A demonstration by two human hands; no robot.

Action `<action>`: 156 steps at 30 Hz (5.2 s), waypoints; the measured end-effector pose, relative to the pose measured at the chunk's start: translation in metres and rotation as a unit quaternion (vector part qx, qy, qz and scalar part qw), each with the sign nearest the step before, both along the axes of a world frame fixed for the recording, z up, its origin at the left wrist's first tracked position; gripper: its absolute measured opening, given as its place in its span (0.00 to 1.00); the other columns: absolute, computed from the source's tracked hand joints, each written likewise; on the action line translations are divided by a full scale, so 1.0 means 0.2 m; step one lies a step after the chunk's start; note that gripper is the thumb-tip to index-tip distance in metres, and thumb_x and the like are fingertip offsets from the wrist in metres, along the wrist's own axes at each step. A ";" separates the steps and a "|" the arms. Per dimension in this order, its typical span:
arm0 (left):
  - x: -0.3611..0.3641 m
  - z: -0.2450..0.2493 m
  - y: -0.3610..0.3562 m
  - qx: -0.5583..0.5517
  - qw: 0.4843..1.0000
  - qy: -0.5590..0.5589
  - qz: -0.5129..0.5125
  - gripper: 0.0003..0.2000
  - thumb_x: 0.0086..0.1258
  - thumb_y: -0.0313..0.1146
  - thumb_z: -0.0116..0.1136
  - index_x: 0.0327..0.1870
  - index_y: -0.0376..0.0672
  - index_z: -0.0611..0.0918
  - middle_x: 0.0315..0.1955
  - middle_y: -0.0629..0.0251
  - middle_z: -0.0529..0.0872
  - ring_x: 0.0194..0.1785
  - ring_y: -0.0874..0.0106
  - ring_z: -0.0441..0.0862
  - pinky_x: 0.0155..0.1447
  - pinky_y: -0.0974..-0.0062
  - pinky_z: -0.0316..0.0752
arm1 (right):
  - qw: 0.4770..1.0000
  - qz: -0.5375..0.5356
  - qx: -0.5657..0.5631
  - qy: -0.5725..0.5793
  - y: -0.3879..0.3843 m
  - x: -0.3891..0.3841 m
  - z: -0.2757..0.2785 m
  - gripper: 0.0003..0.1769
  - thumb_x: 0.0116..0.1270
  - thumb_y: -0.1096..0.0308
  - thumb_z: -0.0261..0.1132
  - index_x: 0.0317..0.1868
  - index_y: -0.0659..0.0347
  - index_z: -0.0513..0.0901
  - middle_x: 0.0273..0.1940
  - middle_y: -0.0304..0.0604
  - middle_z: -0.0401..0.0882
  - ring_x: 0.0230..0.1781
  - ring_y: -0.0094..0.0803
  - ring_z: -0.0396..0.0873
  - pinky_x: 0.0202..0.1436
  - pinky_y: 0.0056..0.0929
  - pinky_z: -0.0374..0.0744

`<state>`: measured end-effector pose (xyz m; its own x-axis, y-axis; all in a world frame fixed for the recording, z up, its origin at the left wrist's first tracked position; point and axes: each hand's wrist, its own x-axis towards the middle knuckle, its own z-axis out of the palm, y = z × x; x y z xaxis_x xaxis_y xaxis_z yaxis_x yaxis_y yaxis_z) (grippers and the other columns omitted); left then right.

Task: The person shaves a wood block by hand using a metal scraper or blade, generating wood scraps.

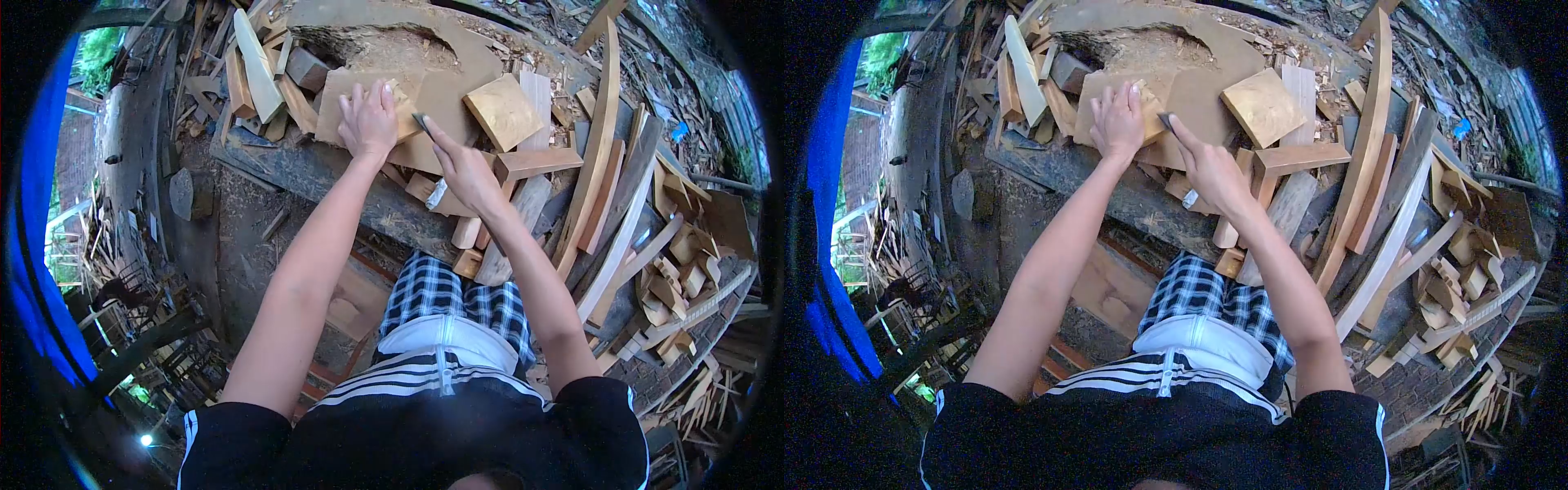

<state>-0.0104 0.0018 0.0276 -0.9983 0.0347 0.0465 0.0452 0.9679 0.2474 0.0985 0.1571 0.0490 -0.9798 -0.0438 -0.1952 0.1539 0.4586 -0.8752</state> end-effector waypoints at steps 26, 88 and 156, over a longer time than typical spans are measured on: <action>0.01 0.02 0.00 -0.015 1.000 0.014 -0.007 0.18 0.79 0.50 0.41 0.57 0.55 0.80 0.48 0.63 0.77 0.56 0.57 0.73 0.54 0.51 0.75 | 0.998 0.038 -0.023 -0.042 0.03 -0.14 -0.05 0.26 0.78 0.65 0.50 0.74 0.49 0.66 0.61 0.62 0.75 0.62 0.57 0.74 0.63 0.42 0.74; 0.01 0.06 0.01 0.003 1.000 0.000 -0.014 0.17 0.79 0.50 0.42 0.56 0.56 0.80 0.49 0.63 0.78 0.59 0.56 0.72 0.55 0.48 0.74 | 0.998 0.013 -0.032 0.059 -0.01 -0.16 -0.03 0.24 0.77 0.63 0.49 0.72 0.48 0.68 0.42 0.70 0.80 0.45 0.66 0.79 0.50 0.55 0.76; 0.34 0.08 -0.26 0.757 0.618 -0.162 0.135 0.24 0.78 0.49 0.49 0.64 0.38 0.73 0.56 0.57 0.81 0.61 0.63 0.79 0.65 0.66 0.74 | 0.988 -0.040 -0.004 -0.149 0.18 0.71 -0.08 0.27 0.79 0.62 0.49 0.76 0.48 0.63 0.63 0.61 0.75 0.65 0.54 0.74 0.65 0.41 0.72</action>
